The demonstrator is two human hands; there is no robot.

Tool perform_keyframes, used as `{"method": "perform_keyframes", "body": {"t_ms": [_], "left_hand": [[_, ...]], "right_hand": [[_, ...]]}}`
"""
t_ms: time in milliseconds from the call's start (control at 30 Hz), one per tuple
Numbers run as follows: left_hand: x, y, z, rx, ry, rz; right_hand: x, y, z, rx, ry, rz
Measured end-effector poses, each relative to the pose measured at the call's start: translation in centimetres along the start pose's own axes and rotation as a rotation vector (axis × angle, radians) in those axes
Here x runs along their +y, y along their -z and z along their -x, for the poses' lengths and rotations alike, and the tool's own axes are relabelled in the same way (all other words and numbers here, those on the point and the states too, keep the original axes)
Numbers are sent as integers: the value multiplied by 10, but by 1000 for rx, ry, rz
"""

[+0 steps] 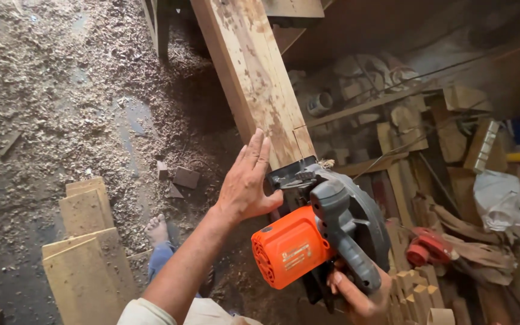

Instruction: The recorder uses a circular saw to cut various pieces of wood in a workshop.

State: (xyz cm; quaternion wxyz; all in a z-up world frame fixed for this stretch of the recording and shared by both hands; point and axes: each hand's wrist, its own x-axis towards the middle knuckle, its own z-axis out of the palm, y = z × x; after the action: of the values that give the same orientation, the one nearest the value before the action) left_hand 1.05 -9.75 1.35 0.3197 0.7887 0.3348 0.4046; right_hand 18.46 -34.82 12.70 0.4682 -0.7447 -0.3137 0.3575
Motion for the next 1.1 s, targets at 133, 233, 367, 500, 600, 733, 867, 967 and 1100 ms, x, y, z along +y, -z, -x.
{"method": "perform_keyframes", "body": {"t_ms": [133,233,367,500,600,733,867,967,1100], "left_hand": [[-2,-7,-1,11,-43,94],[-3,-10,-3,7,-51,101],[-1,-18,-5,-9,-45,130],[2,-26,-13,-14,-35,146],[7,-25,-17,-27,-42,117],[12,-20,-15,-94,-31,51],[7,-18,-6,-161,-44,-26],[6,-10,-6,-211,-58,-108],[10,1,-11,-212,-79,-141]], "right_hand": [[-5,4,1,-22,12,-12],[-4,2,-2,-13,62,-1],[-12,-3,-4,44,76,-7],[-4,7,-9,50,102,-20],[-6,7,-8,53,108,-10],[7,10,-5,54,97,-36],[-7,3,3,19,73,-44],[-14,-2,6,14,18,24],[-18,-6,2,-17,36,19]]}}
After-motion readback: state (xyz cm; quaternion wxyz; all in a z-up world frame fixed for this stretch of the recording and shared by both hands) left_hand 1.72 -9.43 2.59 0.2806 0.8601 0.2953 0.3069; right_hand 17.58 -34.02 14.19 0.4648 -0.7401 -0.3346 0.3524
